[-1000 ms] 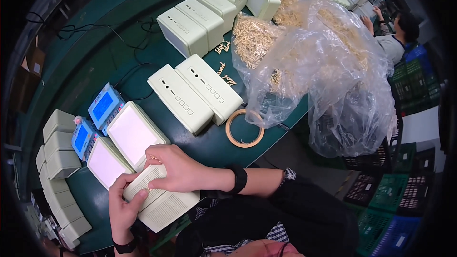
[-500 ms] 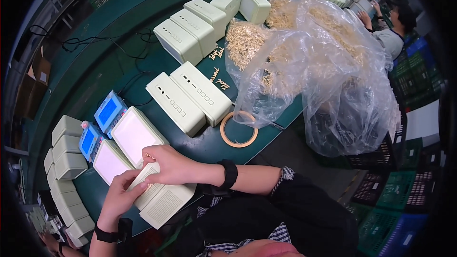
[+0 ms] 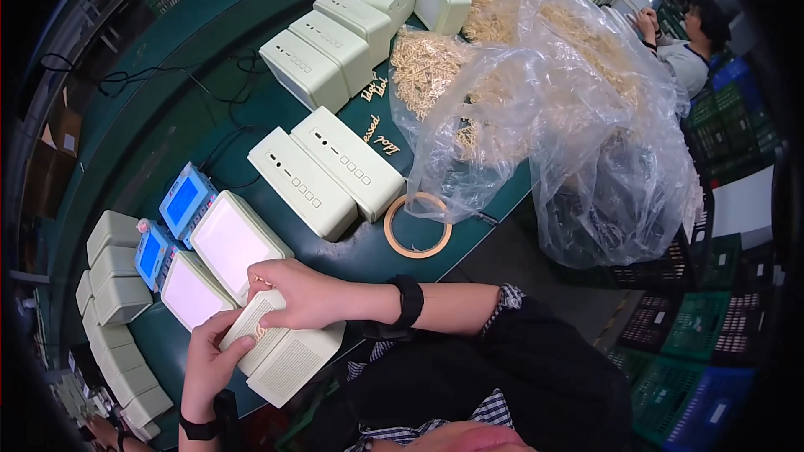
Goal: Fitting perforated metal panels into white plastic electronic enclosures and stacking them on a factory assembly line.
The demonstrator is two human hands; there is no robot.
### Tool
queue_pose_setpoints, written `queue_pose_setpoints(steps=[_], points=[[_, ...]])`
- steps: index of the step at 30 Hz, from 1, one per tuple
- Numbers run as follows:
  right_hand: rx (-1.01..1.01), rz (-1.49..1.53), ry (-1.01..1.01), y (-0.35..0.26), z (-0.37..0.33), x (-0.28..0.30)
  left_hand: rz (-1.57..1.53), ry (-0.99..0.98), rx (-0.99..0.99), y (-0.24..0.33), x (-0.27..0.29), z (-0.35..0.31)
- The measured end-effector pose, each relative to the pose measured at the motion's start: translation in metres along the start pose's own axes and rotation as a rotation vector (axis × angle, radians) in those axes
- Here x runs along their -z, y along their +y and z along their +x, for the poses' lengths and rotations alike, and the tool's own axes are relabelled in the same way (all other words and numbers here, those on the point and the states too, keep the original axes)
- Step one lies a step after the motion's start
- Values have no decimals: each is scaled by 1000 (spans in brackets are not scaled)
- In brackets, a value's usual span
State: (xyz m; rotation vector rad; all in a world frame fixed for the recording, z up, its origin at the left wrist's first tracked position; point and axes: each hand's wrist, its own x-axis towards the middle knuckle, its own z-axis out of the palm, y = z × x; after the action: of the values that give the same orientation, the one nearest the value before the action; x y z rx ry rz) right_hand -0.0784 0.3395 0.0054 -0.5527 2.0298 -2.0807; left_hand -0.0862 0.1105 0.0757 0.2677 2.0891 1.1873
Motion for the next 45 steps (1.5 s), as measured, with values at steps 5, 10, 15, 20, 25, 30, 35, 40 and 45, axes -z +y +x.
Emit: queue_pose_setpoints(steps=[5,10,15,20,25,30,35,40,45], points=[[-15,18,-36,1,3,4,-28,28,-72,-11,0,-1],[-1,5,-33,3,0,0,-218,28,-59,-20,1,-4],[2,-78,-15,-4,1,3,-134,168,-146,-31,-9,-5],[421,-663,280,-29,-14,1,208,625,-221,-11,-29,-30],[561,-884,-32,-58,-17,-21,521,688,-690,30,-48,-57],[482,-675,-255,-62,-24,-30,578,720,-872,20,-55,-51],[430,-539,-298,-66,-30,-32,550,817,-805,15,-59,-58],[417,-566,-327,-68,-30,-40,438,791,-892,9,-60,-61],[318,-555,-454,-74,-28,-38,409,781,-857,1,-58,-60]])
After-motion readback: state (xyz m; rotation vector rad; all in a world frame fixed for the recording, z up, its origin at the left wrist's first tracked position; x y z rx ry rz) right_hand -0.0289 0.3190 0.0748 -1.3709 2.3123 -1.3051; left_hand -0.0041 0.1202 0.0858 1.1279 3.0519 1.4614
